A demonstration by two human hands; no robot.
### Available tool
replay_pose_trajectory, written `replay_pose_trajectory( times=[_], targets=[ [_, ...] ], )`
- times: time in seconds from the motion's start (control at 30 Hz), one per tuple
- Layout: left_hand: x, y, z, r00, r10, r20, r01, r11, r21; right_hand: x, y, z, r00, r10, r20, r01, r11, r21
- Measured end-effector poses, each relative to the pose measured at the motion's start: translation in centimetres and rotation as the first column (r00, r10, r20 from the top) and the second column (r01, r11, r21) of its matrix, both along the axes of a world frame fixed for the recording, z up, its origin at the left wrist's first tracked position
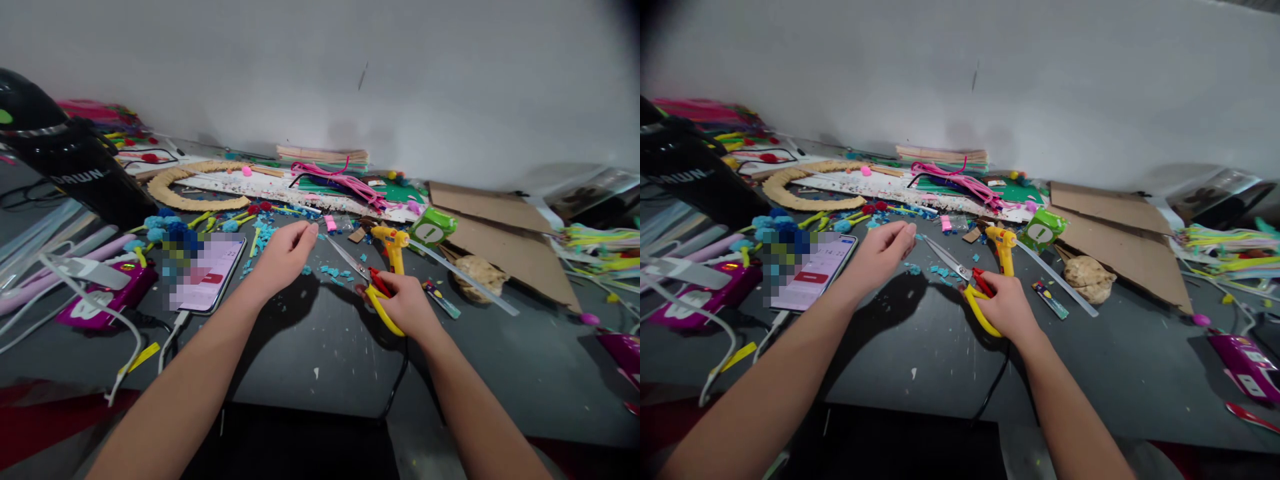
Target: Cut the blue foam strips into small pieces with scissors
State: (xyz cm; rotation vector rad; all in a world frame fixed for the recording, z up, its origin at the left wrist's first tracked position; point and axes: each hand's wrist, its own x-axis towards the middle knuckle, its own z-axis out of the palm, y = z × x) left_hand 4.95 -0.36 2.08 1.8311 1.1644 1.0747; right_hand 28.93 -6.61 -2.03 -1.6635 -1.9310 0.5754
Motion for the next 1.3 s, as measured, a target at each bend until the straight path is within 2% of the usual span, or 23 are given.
replay_pose_trajectory(
  times=[0.2, 0.3, 0.43, 0.57, 0.63, 0.7, 0.77, 0.87, 0.93, 1.13, 1.3],
  targets=[
    [-0.5, 0.3, 0.1, 0.997, -0.028, -0.069, 0.028, 1.0, 0.003, 0.1, 0.1, 0.1, 0.999, -0.052, -0.017, 0.052, 0.999, 0.006],
    [-1.2, 0.9, -0.1, 0.983, -0.022, -0.18, 0.02, 1.0, -0.015, 0.1, 0.1, 0.2, 0.996, -0.076, -0.038, 0.077, 0.997, 0.022],
    [-3.1, 2.2, -1.2, 0.902, 0.091, -0.422, -0.088, 0.996, 0.026, 0.2, 0.1, 0.1, 0.995, -0.085, -0.051, 0.087, 0.996, 0.036],
    [-4.9, 3.3, -2.1, 0.805, 0.234, -0.545, -0.253, 0.967, 0.042, 0.4, 0.1, -0.2, 0.994, -0.089, -0.069, 0.092, 0.995, 0.039],
    [-4.9, 3.3, -2.1, 0.797, 0.259, -0.546, -0.277, 0.96, 0.051, 0.4, 0.2, -0.2, 0.991, -0.099, -0.089, 0.103, 0.994, 0.038],
    [-4.2, 3.0, -1.9, 0.845, 0.219, -0.488, -0.205, 0.975, 0.083, 0.4, 0.3, -0.2, 0.987, -0.114, -0.112, 0.118, 0.992, 0.034],
    [-2.8, 2.2, -1.6, 0.893, 0.116, -0.435, -0.065, 0.989, 0.131, 0.4, 0.4, -0.2, 0.985, -0.125, -0.121, 0.131, 0.991, 0.041],
    [-0.4, 0.9, -1.7, 0.888, -0.036, -0.458, 0.129, 0.976, 0.174, 0.2, 0.5, -0.2, 0.983, -0.134, -0.122, 0.143, 0.988, 0.066],
    [0.9, 0.2, -2.0, 0.867, -0.081, -0.492, 0.206, 0.956, 0.207, 0.1, 0.6, -0.2, 0.983, -0.135, -0.127, 0.146, 0.985, 0.086],
    [2.9, -0.1, -3.4, 0.774, -0.105, -0.624, 0.294, 0.933, 0.208, 0.0, 0.9, -0.2, 0.979, -0.155, -0.135, 0.17, 0.979, 0.113],
    [3.7, 0.1, -3.8, 0.727, -0.118, -0.676, 0.319, 0.93, 0.181, 0.0, 1.1, -0.7, 0.981, -0.142, -0.132, 0.158, 0.98, 0.12]
  ],
)
